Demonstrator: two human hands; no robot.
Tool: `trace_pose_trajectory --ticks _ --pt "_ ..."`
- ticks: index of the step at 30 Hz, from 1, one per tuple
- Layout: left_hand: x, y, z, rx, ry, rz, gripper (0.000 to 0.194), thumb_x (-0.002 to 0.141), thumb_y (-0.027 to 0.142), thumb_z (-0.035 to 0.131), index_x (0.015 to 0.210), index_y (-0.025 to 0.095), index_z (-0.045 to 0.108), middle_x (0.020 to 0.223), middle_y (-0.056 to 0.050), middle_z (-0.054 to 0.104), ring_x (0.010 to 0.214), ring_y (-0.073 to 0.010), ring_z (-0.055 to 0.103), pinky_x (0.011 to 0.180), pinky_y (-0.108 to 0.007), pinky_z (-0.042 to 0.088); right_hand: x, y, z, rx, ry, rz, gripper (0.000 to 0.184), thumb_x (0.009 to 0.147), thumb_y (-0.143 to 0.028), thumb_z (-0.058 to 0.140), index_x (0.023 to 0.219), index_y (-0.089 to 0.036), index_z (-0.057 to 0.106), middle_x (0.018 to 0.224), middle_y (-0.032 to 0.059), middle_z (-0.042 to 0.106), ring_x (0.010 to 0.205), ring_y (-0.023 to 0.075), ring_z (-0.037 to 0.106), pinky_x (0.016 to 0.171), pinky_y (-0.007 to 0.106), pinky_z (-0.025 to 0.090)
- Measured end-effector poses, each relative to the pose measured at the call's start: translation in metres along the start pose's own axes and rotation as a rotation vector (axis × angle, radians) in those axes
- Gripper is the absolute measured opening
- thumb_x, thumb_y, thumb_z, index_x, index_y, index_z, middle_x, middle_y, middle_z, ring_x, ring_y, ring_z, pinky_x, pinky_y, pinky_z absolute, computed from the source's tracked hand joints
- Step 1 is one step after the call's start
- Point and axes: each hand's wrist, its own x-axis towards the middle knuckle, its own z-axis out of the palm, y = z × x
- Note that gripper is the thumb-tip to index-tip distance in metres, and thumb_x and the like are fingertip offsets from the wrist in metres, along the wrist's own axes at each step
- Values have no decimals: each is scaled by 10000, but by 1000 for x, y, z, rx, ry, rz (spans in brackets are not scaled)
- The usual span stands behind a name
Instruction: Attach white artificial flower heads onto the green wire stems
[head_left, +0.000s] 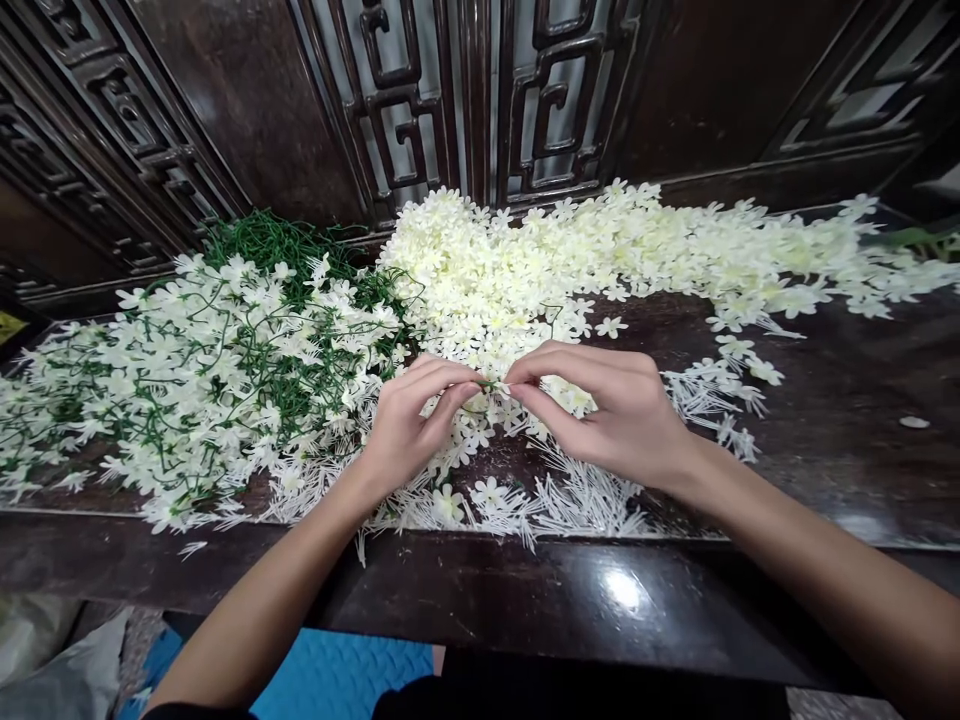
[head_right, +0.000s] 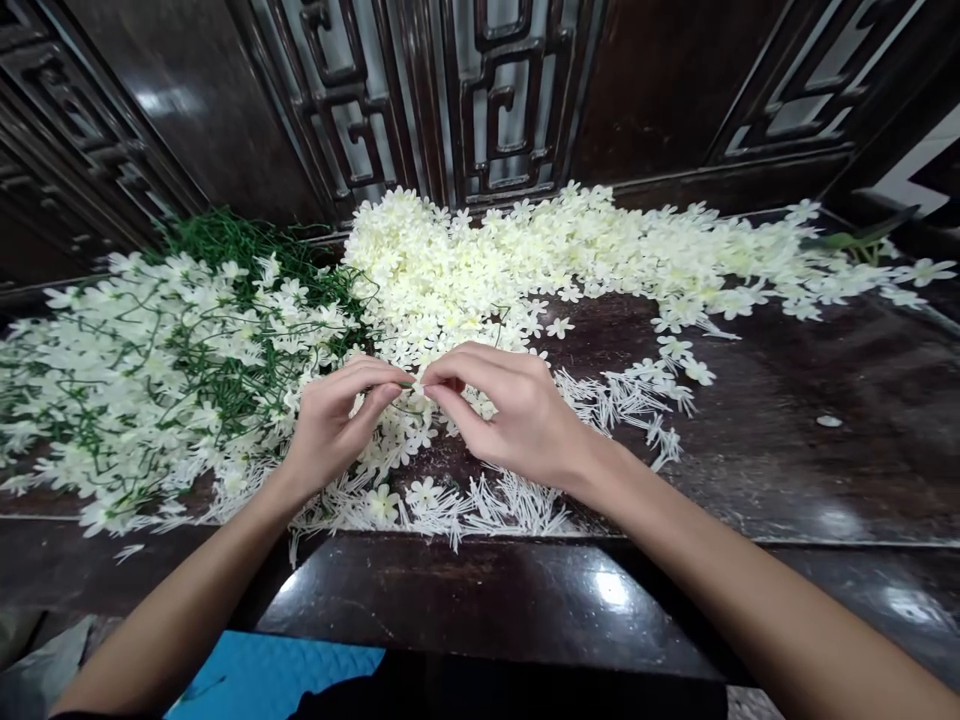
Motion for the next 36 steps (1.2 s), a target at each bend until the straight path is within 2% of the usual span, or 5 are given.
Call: trace_pose_trajectory --ticks 10,18,21,27,36 --pt "7 -5 -36 -187 641 -336 177 940 261 503 880 277 669 681 0 573 504 -90 443 416 -228 394 5 8 -9 70 216 291 104 799 -178 647 899 -188 672 851 55 695 809 200 661 746 400 579" --pt "13 -14 -47 -198 899 -325 425 887 174 526 1299 243 447 1337 -85 514 1284 -215 473 1091 -400 426 -1 22 -3 -65 -68 471 228 857 -365 569 942 -192 691 939 83 707 888 250 667 826 509 556" --pt "13 -5 -36 -29 785 -158 474 853 126 555 1288 289 460 1276 -48 540 1204 -209 530 1035 -421 475 -7 26 2 -145 -288 386 337 898 -413 516 1138 -220 653 1211 100 626 1127 299 576 969 574 458" --pt "4 -7 -17 187 11 -198 309 879 110 513 1185 147 542 1052 -96 648 872 -153 654 775 -292 591 -13 22 6 -259 -659 282 504 937 -539 381 1337 -261 513 1524 67 270 1399 361 210 1048 656 291" --pt "-7 -19 -10 740 -294 -269 351 854 58 412 1171 71 563 698 -104 658 654 -213 602 640 -404 535 -13 39 0 -553 -428 320 524 967 -458 334 1186 -93 639 1276 164 581 1223 365 479 1029 610 358"
